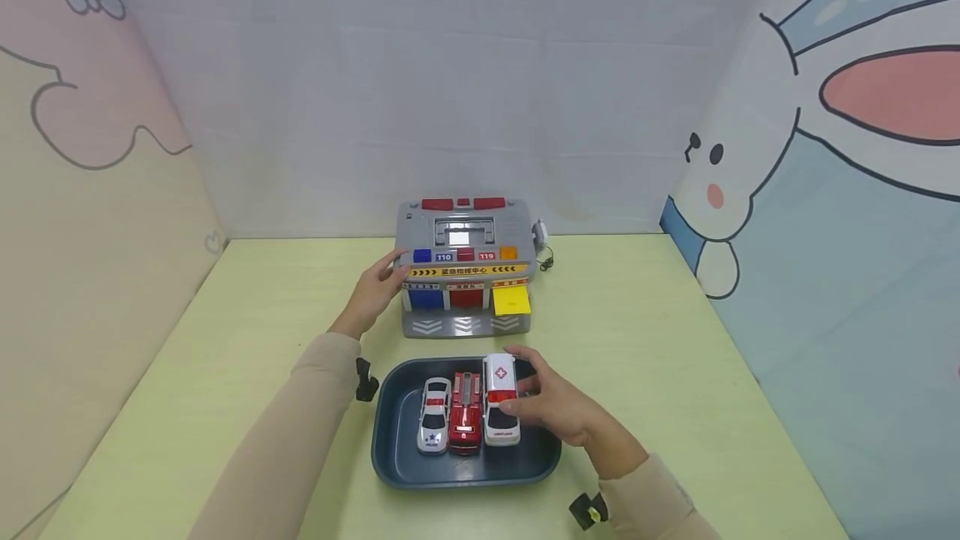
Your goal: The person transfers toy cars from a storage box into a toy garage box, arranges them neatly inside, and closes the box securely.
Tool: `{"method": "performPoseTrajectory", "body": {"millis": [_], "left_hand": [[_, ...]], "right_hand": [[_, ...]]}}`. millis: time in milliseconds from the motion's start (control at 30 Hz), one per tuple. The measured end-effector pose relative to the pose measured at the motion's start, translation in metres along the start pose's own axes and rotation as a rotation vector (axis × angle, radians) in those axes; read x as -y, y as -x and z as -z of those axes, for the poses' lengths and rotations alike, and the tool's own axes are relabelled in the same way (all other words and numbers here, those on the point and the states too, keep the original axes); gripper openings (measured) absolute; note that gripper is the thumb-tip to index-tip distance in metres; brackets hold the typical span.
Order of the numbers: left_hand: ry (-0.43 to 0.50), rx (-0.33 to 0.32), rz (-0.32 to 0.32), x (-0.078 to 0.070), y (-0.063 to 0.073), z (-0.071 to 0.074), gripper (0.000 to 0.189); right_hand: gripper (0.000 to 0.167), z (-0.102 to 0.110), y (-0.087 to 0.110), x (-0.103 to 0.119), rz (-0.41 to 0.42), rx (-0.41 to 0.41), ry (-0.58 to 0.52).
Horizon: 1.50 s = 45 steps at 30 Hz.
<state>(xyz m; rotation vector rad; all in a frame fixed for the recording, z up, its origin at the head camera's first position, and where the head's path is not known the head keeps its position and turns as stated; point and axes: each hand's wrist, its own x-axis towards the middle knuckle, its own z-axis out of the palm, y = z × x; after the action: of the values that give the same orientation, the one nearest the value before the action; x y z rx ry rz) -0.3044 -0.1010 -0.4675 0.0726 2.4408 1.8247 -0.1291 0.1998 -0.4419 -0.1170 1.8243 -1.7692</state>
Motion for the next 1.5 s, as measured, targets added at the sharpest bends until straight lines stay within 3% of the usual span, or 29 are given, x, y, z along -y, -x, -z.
{"method": "performPoseTrajectory", "body": {"millis": [400,633,1500], "left_hand": [[-0.014,-0.002,-0.008,-0.006,0.005,0.004,0.05],[-0.016,-0.001,0.005,-0.001,0.004,0.003,0.051],[-0.004,0.005,0.012,-0.003,0.005,0.002,0.05]], "right_hand": [[0.084,0.011,0.007,0.012,0.022,-0.031,0.06],[0.085,0.02,0.012,0.017,0.016,-0.07,0.089],[0.084,0.06,0.019,0.024,0.043,-0.187,0.038]]}}
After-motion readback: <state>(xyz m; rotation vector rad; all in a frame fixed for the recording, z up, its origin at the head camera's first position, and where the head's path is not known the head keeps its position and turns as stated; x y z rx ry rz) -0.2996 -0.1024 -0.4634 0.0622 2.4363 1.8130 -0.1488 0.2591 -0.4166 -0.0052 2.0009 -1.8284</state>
